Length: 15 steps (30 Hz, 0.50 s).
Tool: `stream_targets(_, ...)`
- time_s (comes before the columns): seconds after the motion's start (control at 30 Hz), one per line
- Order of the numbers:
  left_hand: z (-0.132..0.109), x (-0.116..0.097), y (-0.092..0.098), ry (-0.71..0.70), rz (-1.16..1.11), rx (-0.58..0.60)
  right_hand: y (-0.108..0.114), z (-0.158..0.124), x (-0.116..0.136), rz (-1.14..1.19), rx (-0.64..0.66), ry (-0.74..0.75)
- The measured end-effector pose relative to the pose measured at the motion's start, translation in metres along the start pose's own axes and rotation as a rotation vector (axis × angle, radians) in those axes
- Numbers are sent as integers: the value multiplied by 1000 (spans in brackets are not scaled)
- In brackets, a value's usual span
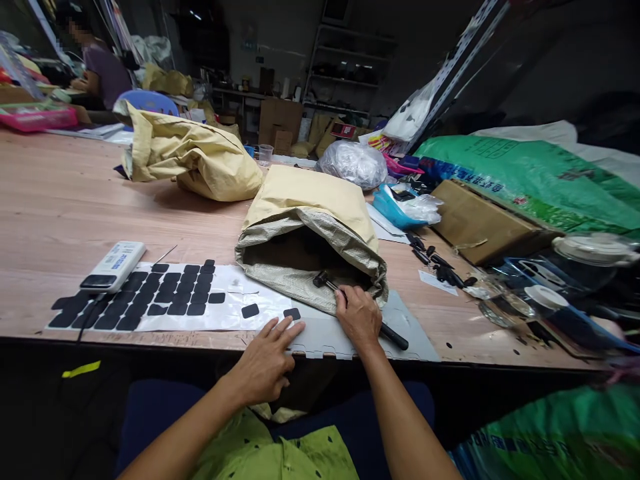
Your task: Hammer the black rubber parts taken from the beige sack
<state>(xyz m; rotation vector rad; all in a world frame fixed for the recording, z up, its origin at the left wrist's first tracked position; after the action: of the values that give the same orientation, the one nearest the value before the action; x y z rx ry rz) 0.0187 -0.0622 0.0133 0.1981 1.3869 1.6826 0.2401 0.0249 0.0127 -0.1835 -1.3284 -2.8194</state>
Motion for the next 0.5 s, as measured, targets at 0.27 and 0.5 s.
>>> stream_targets(0.27, -25, -3, -33, -12, 196, -141, 0, -1, 0, 5, -10, 4)
stream_targets(0.5, -21, -14, -18, 93, 27, -167, 1, 0, 1, -18, -14, 18)
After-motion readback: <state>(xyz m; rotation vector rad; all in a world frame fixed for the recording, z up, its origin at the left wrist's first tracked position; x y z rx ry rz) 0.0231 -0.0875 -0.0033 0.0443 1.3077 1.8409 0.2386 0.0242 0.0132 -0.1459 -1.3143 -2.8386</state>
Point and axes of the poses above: each hand's wrist, its own z-axis towards the middle knuckle, its own y-axis out of the back of the hand, x = y × z, the point moved 4 cm from there along z, towards the middle knuckle, and after that the axes turned 13 degrees about -x, right-handed, at the moved point
